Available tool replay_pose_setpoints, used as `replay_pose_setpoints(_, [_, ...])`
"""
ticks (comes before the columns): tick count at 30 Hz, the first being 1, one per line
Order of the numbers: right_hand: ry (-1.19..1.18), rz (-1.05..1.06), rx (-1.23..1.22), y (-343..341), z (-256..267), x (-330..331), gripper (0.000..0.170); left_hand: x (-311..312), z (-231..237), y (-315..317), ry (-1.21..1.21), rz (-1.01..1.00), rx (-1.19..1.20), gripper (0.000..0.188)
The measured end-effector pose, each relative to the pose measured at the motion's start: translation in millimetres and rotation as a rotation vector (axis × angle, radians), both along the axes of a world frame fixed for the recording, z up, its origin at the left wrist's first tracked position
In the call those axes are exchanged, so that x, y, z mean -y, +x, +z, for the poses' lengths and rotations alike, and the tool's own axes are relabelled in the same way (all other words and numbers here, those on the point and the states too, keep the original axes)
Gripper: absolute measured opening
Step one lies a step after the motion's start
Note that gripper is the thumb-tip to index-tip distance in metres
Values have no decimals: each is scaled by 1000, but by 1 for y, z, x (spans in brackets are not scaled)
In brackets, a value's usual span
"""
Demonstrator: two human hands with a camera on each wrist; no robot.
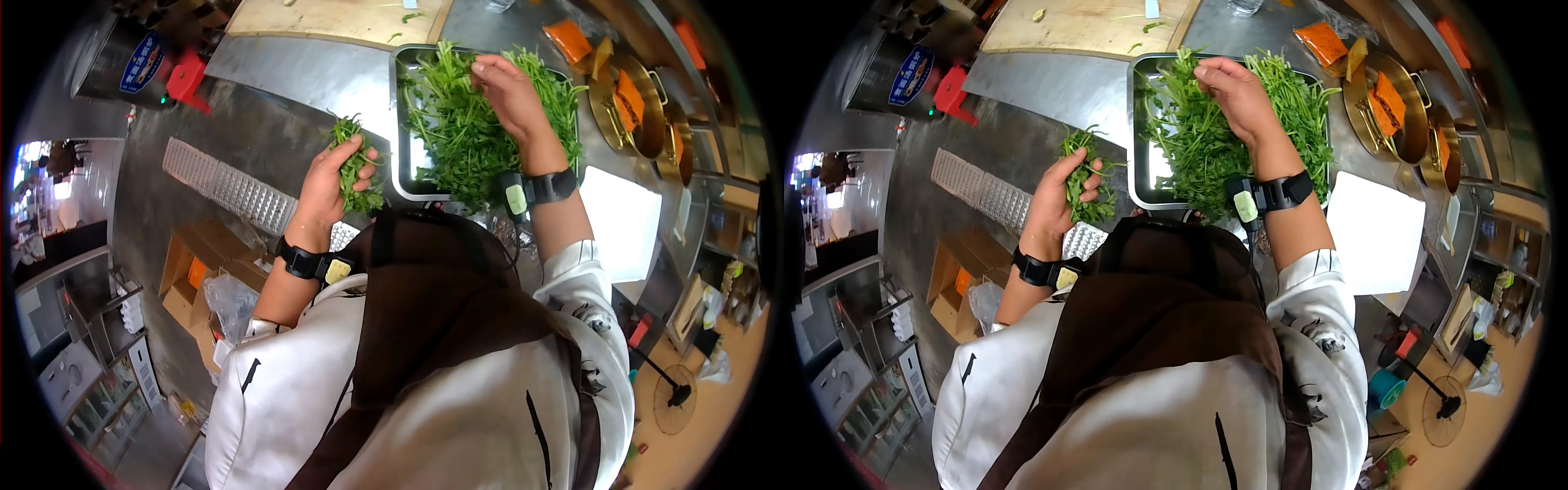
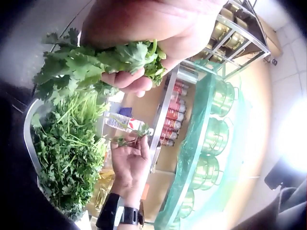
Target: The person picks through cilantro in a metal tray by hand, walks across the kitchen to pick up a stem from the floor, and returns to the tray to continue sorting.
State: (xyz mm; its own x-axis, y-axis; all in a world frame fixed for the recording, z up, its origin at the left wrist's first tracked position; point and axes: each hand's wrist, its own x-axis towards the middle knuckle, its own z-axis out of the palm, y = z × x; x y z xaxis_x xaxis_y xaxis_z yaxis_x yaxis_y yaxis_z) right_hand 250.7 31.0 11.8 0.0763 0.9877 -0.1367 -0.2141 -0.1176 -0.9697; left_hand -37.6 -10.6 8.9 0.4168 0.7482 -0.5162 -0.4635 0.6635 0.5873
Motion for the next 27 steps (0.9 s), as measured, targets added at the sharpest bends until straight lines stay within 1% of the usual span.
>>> replay_pose_setpoints(2, [76, 39, -366, 7, 5, 6, 15, -2, 2, 12, 7, -48, 28, 19])
replay_pose_setpoints(3, [96, 67, -412, 10, 5, 9, 15, -4, 4, 18, 10, -82, 53, 22])
replay_pose_setpoints(4, [102, 54, -411, 12, 5, 13, 15, -5, 4, 24, 12, -115, 77, 26])
replay_pose_setpoints(5, [81, 24, -371, 12, 5, 17, 15, -6, 2, 28, 28, -169, 91, 31])
replay_pose_setpoints(6, [58, -3, -332, 9, 6, 22, 15, -7, 4, 34, 29, -178, 90, 31])
replay_pose_setpoints(7, [41, 14, -233, 4, 12, 28, 9, -7, 6, 41, -10, -211, 102, 32])
replay_pose_setpoints(8, [41, 9, -237, -6, 17, 36, 9, -6, 7, 48, -53, -243, 112, 32])
replay_pose_setpoints(10, [87, 38, 343, -31, 24, 52, 5, -5, -3, 56, -93, -269, 148, 31])
replay_pose_setpoints(12, [331, 103, 468, -48, 11, 63, 3, -4, -10, 64, -169, -298, 251, 26])
replay_pose_setpoints(13, [563, 88, 798, -52, 3, 65, 7, -2, -14, 66, -162, -268, 316, 24])
replay_pose_setpoints(14, [555, 111, 819, -59, 0, 73, 8, 0, -19, 66, -164, -269, 314, 24])
replay_pose_setpoints(16, [527, 187, 737, -65, -8, 83, 11, 2, -22, 65, -181, -303, 207, 24])
replay_pose_setpoints(17, [524, 190, 730, -65, -8, 83, 11, 5, -21, 62, -221, -277, 183, 21])
replay_pose_setpoints(19, [539, 201, 566, -60, -7, 84, 17, 3, -32, 53, -226, -258, 177, 21])
replay_pose_setpoints(20, [536, 207, 559, -55, -9, 85, 17, 3, -37, 48, -225, -240, 177, 21])
replay_pose_setpoints(22, [199, 113, 431, -40, -18, 83, 20, 4, -40, 40, -221, -207, 140, 21])
replay_pose_setpoints(23, [206, 75, 549, -35, -27, 77, 21, 5, -41, 35, -201, -227, 88, 21])
replay_pose_setpoints(24, [204, 79, 543, -36, -31, 71, 21, 6, -41, 32, -181, -250, 35, 22])
replay_pose_setpoints(26, [289, 156, 736, -40, -38, 60, 24, 7, -38, 29, -178, -233, 1, 22])
replay_pose_setpoints(27, [351, 177, 778, -45, -43, 55, 26, 7, -37, 28, -168, -232, -15, 22])
